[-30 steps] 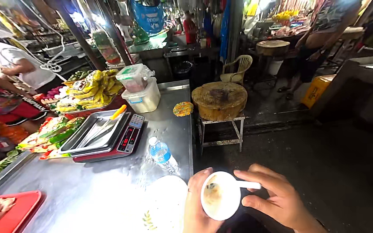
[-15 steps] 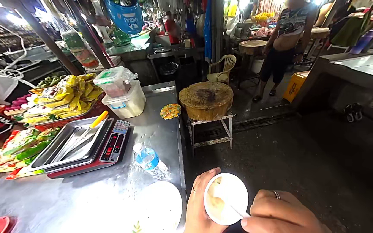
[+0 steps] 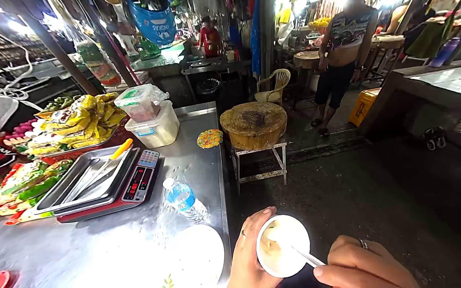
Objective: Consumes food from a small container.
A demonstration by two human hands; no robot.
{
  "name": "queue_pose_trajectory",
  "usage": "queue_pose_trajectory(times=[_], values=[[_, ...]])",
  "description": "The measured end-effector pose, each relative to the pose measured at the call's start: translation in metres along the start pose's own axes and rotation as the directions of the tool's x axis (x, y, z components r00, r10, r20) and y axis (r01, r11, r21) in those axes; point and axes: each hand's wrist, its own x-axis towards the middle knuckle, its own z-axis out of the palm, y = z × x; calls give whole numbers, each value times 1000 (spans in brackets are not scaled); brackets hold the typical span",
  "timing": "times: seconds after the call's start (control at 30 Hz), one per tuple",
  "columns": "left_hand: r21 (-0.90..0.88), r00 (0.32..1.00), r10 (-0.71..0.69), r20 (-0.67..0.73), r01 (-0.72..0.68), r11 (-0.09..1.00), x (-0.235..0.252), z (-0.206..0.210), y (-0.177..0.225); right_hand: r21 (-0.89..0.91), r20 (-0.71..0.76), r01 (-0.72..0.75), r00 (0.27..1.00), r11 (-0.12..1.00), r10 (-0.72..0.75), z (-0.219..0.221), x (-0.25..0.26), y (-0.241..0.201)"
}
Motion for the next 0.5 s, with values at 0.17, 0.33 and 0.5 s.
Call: queue_pose_trajectory(times=[0.17, 0.33, 0.5], values=[[-15, 1000, -12, 16, 13, 1000, 2, 0, -1, 69, 61, 31, 998, 997, -35, -1, 0, 1], [18, 1000, -24, 3, 24, 1000, 2, -2, -2, 56, 52, 14, 999, 998, -17, -11, -4, -6], [77, 1000, -1, 0, 1, 997, 2, 3, -1, -171, -52, 20, 998, 985, -30, 6, -4, 4]])
